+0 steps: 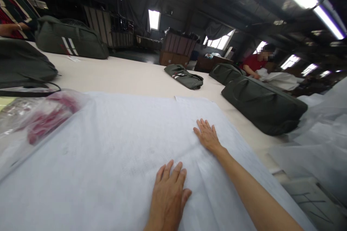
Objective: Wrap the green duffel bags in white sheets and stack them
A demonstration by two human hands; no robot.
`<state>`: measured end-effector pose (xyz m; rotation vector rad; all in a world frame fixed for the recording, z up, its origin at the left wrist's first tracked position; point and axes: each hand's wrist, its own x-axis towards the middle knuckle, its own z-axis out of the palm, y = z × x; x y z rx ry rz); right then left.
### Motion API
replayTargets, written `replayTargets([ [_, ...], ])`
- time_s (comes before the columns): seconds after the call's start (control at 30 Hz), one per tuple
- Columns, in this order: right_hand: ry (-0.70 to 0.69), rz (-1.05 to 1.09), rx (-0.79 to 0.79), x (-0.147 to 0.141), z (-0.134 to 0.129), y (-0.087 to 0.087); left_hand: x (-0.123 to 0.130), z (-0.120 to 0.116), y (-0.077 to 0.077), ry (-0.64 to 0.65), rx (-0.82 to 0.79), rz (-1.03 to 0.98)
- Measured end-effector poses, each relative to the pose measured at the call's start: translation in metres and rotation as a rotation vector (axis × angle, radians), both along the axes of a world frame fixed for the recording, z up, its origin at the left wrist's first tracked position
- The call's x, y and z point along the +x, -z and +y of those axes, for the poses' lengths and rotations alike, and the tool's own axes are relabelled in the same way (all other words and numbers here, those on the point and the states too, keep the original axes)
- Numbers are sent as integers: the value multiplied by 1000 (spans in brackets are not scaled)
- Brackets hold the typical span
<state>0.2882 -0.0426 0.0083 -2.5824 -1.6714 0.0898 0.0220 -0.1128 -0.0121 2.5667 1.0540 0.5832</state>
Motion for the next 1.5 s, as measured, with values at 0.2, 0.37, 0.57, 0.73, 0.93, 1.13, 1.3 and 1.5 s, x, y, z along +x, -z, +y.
replayTargets([
  [0.2,-15,24,-9,3,0,1,2,0,-6,28,-47,74],
  [0.37,-68,65,8,-6,8,-5,0,3,4,51,39,33],
  [0.57,-246,94,28,-37,30,1,-2,8,26,73,189,-9],
  [0.73,-292,56,8,-48,41,10,-1,8,30,79,165,-11],
  [0.93,-258,38,0,-45,34,9,3,4,12,47,14,27],
  [1.13,-246,44,-15,-46,33,7,1,5,-1,77,-17,59],
  [1.3,-214,128,-27,-48,33,-5,1,5,1,114,-35,81],
  [1.5,-266,162,124,-64,18,-19,3,6,3,110,47,129],
])
